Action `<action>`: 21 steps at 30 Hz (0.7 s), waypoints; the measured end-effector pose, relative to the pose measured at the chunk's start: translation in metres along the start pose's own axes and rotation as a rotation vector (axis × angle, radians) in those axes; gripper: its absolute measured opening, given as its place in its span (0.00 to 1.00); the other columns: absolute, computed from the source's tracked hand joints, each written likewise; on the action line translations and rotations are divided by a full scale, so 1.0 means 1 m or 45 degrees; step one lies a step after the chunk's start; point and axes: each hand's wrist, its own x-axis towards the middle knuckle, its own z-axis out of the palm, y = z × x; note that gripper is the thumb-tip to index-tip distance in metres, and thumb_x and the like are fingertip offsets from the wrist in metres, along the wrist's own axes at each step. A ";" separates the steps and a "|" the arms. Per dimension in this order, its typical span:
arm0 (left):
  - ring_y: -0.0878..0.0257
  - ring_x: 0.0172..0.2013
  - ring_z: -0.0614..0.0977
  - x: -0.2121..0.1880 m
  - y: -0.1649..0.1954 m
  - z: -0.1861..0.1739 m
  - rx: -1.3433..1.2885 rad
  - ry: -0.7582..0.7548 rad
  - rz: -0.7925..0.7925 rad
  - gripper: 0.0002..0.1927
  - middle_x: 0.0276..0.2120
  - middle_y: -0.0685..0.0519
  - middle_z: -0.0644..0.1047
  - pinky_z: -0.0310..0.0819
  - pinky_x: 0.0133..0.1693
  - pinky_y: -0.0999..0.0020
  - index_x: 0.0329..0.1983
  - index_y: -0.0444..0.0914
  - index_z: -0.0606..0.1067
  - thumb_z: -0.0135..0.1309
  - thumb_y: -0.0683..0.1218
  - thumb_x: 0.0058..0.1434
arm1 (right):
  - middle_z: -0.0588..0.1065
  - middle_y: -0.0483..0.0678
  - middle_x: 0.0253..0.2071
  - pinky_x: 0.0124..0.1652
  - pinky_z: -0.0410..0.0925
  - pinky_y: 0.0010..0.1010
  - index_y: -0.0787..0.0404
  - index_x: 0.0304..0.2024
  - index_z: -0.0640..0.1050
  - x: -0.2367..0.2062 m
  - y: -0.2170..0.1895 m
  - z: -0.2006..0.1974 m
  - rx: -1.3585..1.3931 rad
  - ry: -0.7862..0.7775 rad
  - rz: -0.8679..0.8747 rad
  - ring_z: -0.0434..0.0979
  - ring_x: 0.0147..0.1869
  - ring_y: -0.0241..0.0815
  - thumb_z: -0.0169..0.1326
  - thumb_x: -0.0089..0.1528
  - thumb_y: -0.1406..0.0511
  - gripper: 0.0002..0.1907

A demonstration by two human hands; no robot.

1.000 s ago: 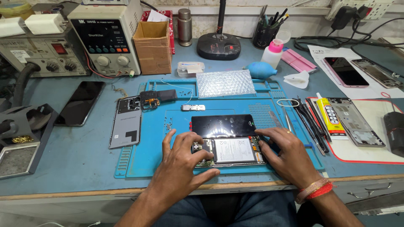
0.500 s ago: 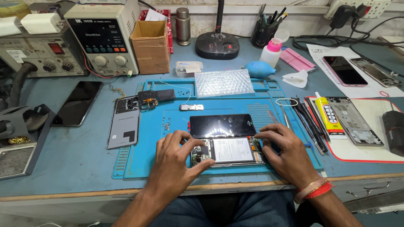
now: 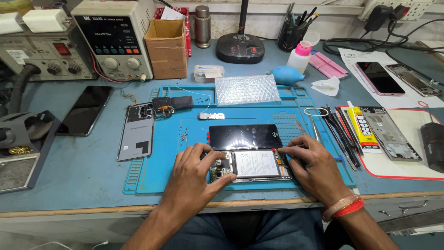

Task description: The person works on a disassembled smartphone on a blue repair mat, lifting the display, handling a small internal component and the battery, then fitting the midframe and pressing the rose-gold back cover onto the phone body, pressing along its edges to close it.

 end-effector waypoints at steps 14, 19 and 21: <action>0.50 0.48 0.74 0.000 0.000 0.001 0.010 0.005 0.043 0.26 0.44 0.49 0.74 0.66 0.51 0.53 0.46 0.39 0.80 0.66 0.60 0.52 | 0.76 0.46 0.43 0.45 0.73 0.36 0.51 0.45 0.85 -0.002 -0.004 -0.002 -0.048 -0.058 -0.074 0.79 0.46 0.43 0.59 0.53 0.70 0.17; 0.52 0.48 0.75 0.002 0.001 -0.001 0.020 -0.015 0.054 0.25 0.43 0.49 0.74 0.66 0.52 0.53 0.45 0.40 0.80 0.66 0.60 0.53 | 0.76 0.46 0.43 0.45 0.72 0.37 0.49 0.46 0.85 -0.001 -0.005 -0.005 -0.060 -0.081 -0.052 0.78 0.47 0.44 0.59 0.54 0.70 0.18; 0.51 0.47 0.74 0.002 0.002 -0.004 0.027 -0.001 0.065 0.25 0.43 0.49 0.74 0.66 0.51 0.53 0.45 0.40 0.80 0.67 0.60 0.52 | 0.76 0.46 0.43 0.45 0.72 0.37 0.49 0.47 0.85 -0.003 -0.007 -0.006 -0.081 -0.086 -0.043 0.77 0.47 0.44 0.59 0.54 0.70 0.19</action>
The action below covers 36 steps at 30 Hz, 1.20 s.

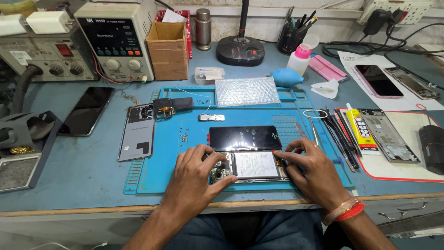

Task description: The person works on a disassembled smartphone on a blue repair mat, lifting the display, handling a small internal component and the battery, then fitting the midframe and pressing the rose-gold back cover onto the phone body, pressing along its edges to close it.

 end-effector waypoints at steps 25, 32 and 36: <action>0.54 0.49 0.74 0.001 0.002 0.003 -0.031 -0.066 -0.036 0.24 0.44 0.52 0.74 0.67 0.51 0.54 0.45 0.42 0.80 0.68 0.60 0.50 | 0.76 0.47 0.44 0.42 0.72 0.37 0.51 0.36 0.85 -0.006 0.008 -0.002 -0.010 0.090 -0.149 0.76 0.46 0.45 0.60 0.51 0.73 0.13; 0.54 0.48 0.75 0.001 0.004 0.000 -0.041 -0.027 0.001 0.24 0.44 0.51 0.74 0.67 0.50 0.55 0.45 0.41 0.80 0.67 0.59 0.51 | 0.76 0.46 0.45 0.42 0.72 0.36 0.52 0.33 0.84 -0.006 0.006 -0.007 0.045 0.121 -0.169 0.76 0.45 0.45 0.59 0.51 0.73 0.12; 0.54 0.49 0.75 0.002 0.006 -0.002 -0.028 -0.022 0.033 0.22 0.45 0.51 0.75 0.67 0.50 0.54 0.43 0.41 0.81 0.67 0.59 0.51 | 0.77 0.45 0.45 0.43 0.72 0.36 0.53 0.32 0.83 -0.006 0.005 -0.011 0.033 0.115 -0.189 0.76 0.46 0.45 0.59 0.51 0.73 0.10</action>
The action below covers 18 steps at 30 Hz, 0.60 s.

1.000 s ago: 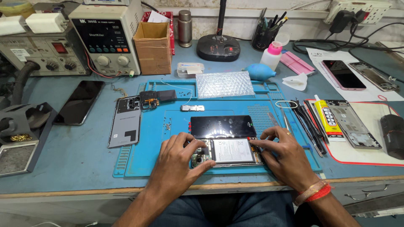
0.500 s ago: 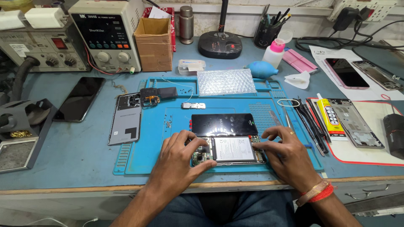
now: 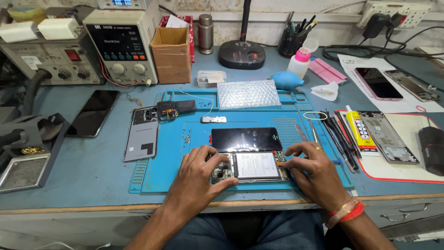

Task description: The person works on a disassembled smartphone on a blue repair mat, lifting the display, handling a small internal component and the battery, then fitting the midframe and pressing the rose-gold back cover onto the phone body, pressing along its edges to close it.

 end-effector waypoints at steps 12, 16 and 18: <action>0.55 0.49 0.75 0.002 -0.003 0.005 -0.006 -0.029 -0.052 0.22 0.43 0.53 0.75 0.69 0.51 0.56 0.42 0.41 0.80 0.68 0.59 0.51 | 0.77 0.46 0.44 0.43 0.72 0.36 0.54 0.34 0.84 0.003 0.007 0.009 0.063 0.013 0.024 0.78 0.47 0.46 0.58 0.52 0.72 0.11; 0.55 0.49 0.75 0.002 -0.003 0.007 0.000 -0.031 -0.056 0.22 0.44 0.53 0.75 0.69 0.51 0.56 0.42 0.41 0.81 0.68 0.58 0.51 | 0.78 0.45 0.44 0.43 0.72 0.37 0.55 0.31 0.83 0.004 0.008 0.011 -0.009 0.005 -0.021 0.77 0.48 0.47 0.59 0.53 0.71 0.07; 0.54 0.49 0.74 0.001 -0.005 0.007 0.004 0.013 -0.016 0.22 0.45 0.52 0.75 0.69 0.51 0.55 0.42 0.41 0.81 0.68 0.58 0.51 | 0.77 0.45 0.43 0.44 0.71 0.38 0.55 0.31 0.83 0.005 0.008 0.011 -0.032 0.027 -0.101 0.77 0.49 0.49 0.59 0.53 0.71 0.07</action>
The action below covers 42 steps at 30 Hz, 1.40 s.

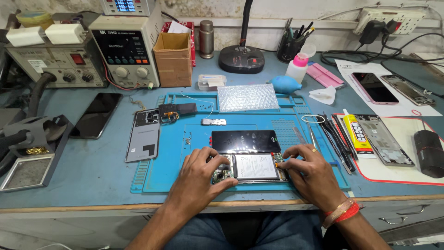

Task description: The person works on a disassembled smartphone on a blue repair mat, lifting the display, handling a small internal component and the battery, then fitting the midframe and pressing the rose-gold back cover onto the phone body, pressing along its edges to close it.

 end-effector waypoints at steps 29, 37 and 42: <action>0.55 0.49 0.75 0.001 0.000 0.001 0.005 -0.013 -0.026 0.22 0.44 0.51 0.75 0.71 0.51 0.56 0.42 0.40 0.80 0.68 0.57 0.51 | 0.76 0.46 0.47 0.48 0.72 0.38 0.52 0.46 0.85 0.007 -0.002 0.002 0.011 -0.144 0.190 0.77 0.49 0.45 0.57 0.54 0.69 0.18; 0.53 0.50 0.74 0.001 0.001 0.001 0.011 0.002 -0.010 0.22 0.46 0.50 0.75 0.71 0.51 0.55 0.44 0.40 0.81 0.67 0.57 0.52 | 0.76 0.50 0.45 0.49 0.71 0.37 0.57 0.45 0.84 0.006 0.002 0.003 0.098 -0.033 0.215 0.77 0.49 0.47 0.56 0.54 0.69 0.17; 0.51 0.51 0.73 -0.001 0.000 0.002 0.031 0.017 0.030 0.26 0.48 0.47 0.74 0.70 0.51 0.54 0.49 0.38 0.80 0.66 0.58 0.53 | 0.76 0.50 0.44 0.49 0.70 0.39 0.57 0.44 0.84 0.006 0.002 0.005 0.044 -0.049 0.221 0.77 0.50 0.49 0.56 0.53 0.69 0.16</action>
